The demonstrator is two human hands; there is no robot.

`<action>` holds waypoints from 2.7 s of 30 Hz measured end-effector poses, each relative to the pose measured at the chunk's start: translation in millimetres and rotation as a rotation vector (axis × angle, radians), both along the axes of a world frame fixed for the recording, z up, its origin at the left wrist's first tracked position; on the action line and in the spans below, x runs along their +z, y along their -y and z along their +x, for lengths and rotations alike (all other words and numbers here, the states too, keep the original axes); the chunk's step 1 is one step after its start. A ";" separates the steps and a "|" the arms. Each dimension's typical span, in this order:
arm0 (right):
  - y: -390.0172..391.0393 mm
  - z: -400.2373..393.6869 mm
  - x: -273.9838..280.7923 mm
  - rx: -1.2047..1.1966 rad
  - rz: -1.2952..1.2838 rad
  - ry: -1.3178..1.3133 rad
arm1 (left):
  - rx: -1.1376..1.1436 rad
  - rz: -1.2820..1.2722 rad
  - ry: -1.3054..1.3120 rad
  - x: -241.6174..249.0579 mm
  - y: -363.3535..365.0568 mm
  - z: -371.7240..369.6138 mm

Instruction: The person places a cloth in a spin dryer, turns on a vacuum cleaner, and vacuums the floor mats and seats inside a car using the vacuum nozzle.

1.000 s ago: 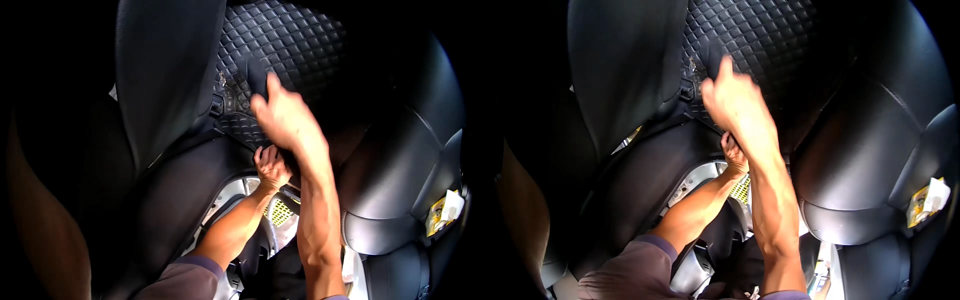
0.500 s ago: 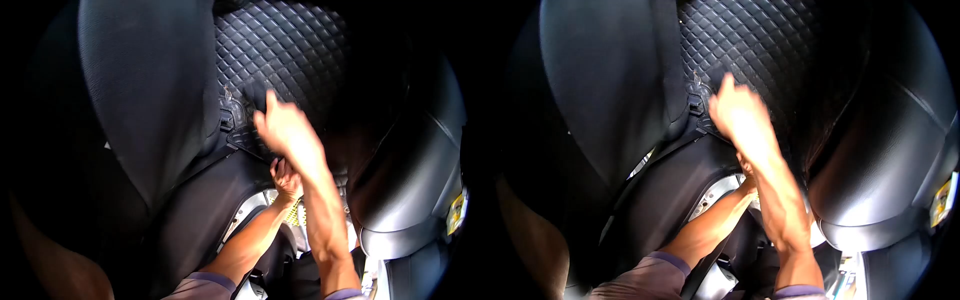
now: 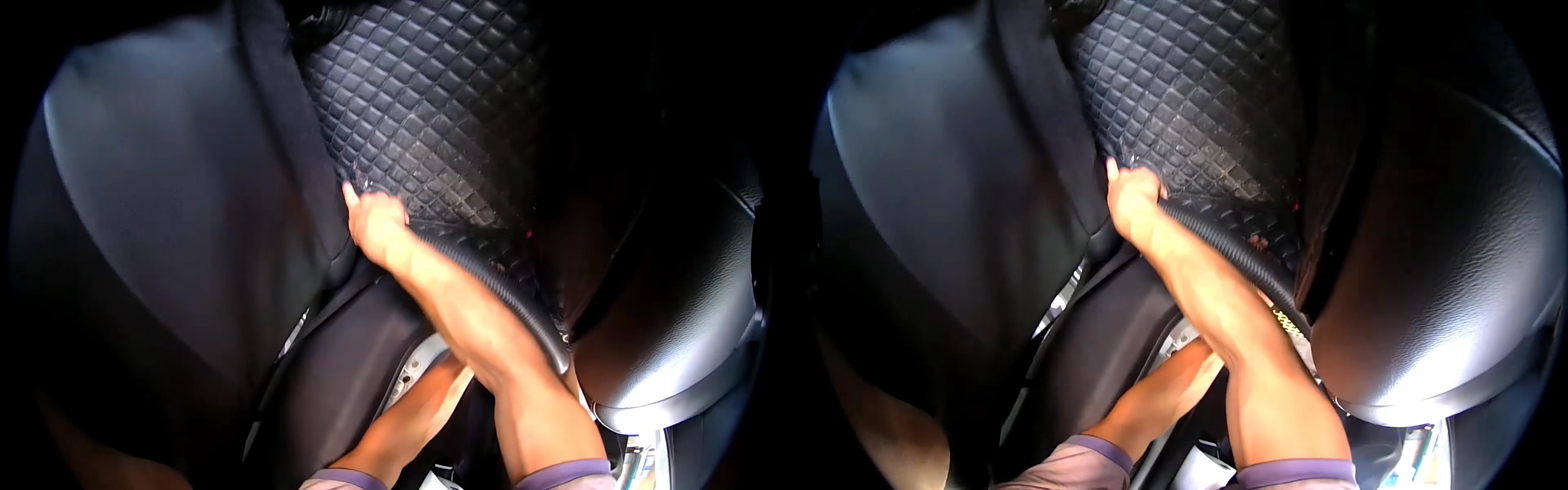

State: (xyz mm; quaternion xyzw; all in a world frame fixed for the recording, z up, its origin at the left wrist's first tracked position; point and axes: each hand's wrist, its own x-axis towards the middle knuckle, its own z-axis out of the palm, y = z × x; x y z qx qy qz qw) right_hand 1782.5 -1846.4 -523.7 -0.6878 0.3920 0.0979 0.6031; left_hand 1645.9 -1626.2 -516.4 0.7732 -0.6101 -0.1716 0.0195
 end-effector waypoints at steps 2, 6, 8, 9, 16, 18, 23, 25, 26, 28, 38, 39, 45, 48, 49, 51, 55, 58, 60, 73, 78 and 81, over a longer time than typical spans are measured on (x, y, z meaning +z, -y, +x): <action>10.1 -17.8 8.7 -0.090 0.069 0.035 | 0.003 -0.007 -0.012 -3.5 0.5 -2.5; 90.0 -45.6 23.5 -0.617 -0.504 0.168 | 0.050 -0.022 -0.058 -16.3 3.1 -9.5; 141.9 -48.3 -18.8 -0.663 -0.366 0.305 | 0.057 -0.043 -0.075 -27.4 6.7 -15.5; 132.8 -38.7 -34.2 -0.576 -0.291 0.148 | 0.058 -0.053 -0.087 -33.9 8.0 -19.6; 11.1 -114.5 17.9 -0.052 0.166 -0.071 | 0.057 -0.072 -0.107 -29.6 13.1 -21.2; 21.6 -151.1 32.6 0.068 0.291 -0.167 | 0.067 -0.077 -0.112 -39.6 8.4 -23.5; 88.5 -125.5 67.5 -0.510 -0.304 0.194 | 0.086 -0.087 -0.076 -45.9 24.1 -29.8; 120.0 -81.8 5.1 -0.612 -0.248 0.189 | 0.093 -0.099 -0.098 -48.8 24.6 -30.6; 120.9 -76.7 -26.6 -0.518 -0.223 0.229 | 0.098 -0.148 -0.121 -53.5 24.2 -29.0; 82.7 -73.3 -39.1 -0.452 -0.159 0.151 | 0.142 -0.276 -0.151 -52.3 30.8 -26.1; 112.5 -144.1 61.6 -0.286 -0.128 0.041 | 0.084 0.197 0.133 -43.8 35.8 -36.6; 126.1 -136.0 49.7 -0.492 -0.247 0.127 | 0.034 0.154 0.176 -45.5 36.7 -34.2; 70.6 -64.8 -29.7 -0.380 -0.165 0.144 | -0.018 -0.063 -0.283 -80.7 -27.8 -7.5; 14.0 -76.0 0.4 -0.009 0.067 0.014 | -0.212 -0.358 -0.036 8.7 97.5 -35.4; 10.9 -89.9 19.7 0.006 0.137 -0.003 | -0.277 -0.480 0.030 26.8 129.4 -45.5; 34.9 -113.1 43.9 0.084 0.282 -0.080 | -0.090 -0.099 0.020 -51.6 13.4 -25.0; 115.7 -158.4 47.1 -0.517 -0.124 0.085 | 0.000 0.101 0.159 -41.9 38.9 -35.9; 182.1 -173.3 30.5 -0.936 -0.148 -0.139 | 0.055 0.127 0.078 -41.2 34.6 -37.1; 158.1 -142.7 -14.1 -0.828 -0.144 0.179 | 0.067 -0.398 -0.430 -41.2 26.6 -18.1; 151.0 -174.5 78.1 -0.717 -0.077 0.008 | -0.011 -0.079 0.085 -39.0 37.0 -29.7; 66.3 -127.1 -25.6 -0.662 -0.225 0.113 | 0.208 -0.164 -0.201 -80.4 -0.7 -20.9; 12.0 -162.2 24.3 -0.291 0.107 -0.046 | -0.044 -0.162 0.124 -51.2 9.0 -24.0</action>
